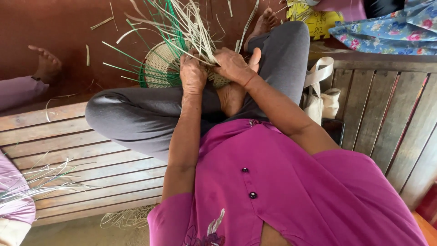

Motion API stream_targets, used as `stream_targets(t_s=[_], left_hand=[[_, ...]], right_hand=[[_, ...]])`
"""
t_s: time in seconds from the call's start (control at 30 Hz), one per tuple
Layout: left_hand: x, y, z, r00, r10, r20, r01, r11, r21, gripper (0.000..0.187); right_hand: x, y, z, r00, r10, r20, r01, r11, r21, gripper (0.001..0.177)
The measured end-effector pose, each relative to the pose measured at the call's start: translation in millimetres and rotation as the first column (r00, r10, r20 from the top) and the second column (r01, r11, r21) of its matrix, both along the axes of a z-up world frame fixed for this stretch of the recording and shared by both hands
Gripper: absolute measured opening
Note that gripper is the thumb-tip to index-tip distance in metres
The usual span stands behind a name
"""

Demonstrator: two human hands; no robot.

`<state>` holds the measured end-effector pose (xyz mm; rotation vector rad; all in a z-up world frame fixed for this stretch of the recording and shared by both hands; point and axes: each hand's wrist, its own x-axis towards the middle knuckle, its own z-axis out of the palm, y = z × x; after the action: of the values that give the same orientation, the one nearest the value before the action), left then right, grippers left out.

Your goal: Weaving dried plant fibers together to create a circular base for a basket or hat.

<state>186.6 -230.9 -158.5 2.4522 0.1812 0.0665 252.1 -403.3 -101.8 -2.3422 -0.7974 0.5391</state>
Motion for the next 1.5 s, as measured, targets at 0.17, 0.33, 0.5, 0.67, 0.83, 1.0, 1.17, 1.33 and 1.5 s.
stream_targets(t_s=[0.17, 0.33, 0.5, 0.67, 0.83, 1.0, 1.17, 1.33, 1.5], left_hand=[[-5, -3, -29, 0.995, -0.094, -0.025, 0.097, 0.978, 0.187, 0.025], [-8, -7, -10, 0.983, -0.176, -0.052, 0.183, 0.957, 0.227, 0.024], [-1, -9, 19, 0.974, -0.2, -0.108, 0.216, 0.963, 0.159, 0.042], [1, -10, 4, 0.982, -0.122, -0.143, 0.14, 0.982, 0.128, 0.039], [-2, -1, -8, 0.99, -0.141, -0.028, 0.143, 0.981, 0.133, 0.029], [8, -10, 28, 0.96, -0.169, -0.224, 0.21, 0.962, 0.173, 0.025], [7, -10, 51, 0.943, -0.17, -0.287, 0.213, 0.969, 0.124, 0.035], [-4, 1, -5, 0.964, -0.159, -0.213, 0.198, 0.964, 0.176, 0.031], [-11, 4, -11, 0.977, -0.172, -0.124, 0.198, 0.952, 0.235, 0.025]], right_hand=[[0, -11, -12, 0.99, 0.135, 0.047, -0.137, 0.99, 0.033, 0.021], [11, -12, 7, 0.997, 0.039, -0.073, -0.037, 0.999, 0.024, 0.02], [23, 4, 8, 0.998, -0.047, 0.035, 0.048, 0.998, -0.038, 0.018], [31, 9, 14, 0.983, -0.168, -0.077, 0.166, 0.985, -0.04, 0.03], [21, 6, 10, 0.993, -0.087, -0.081, 0.069, 0.978, -0.195, 0.017], [12, -6, -1, 0.999, 0.002, -0.04, -0.007, 0.991, -0.136, 0.03], [18, -31, 25, 0.969, 0.062, -0.239, -0.081, 0.994, -0.069, 0.028], [27, -16, 0, 0.977, -0.072, -0.2, 0.042, 0.988, -0.149, 0.034], [7, 1, -43, 0.998, -0.028, 0.059, 0.037, 0.986, -0.16, 0.033]])
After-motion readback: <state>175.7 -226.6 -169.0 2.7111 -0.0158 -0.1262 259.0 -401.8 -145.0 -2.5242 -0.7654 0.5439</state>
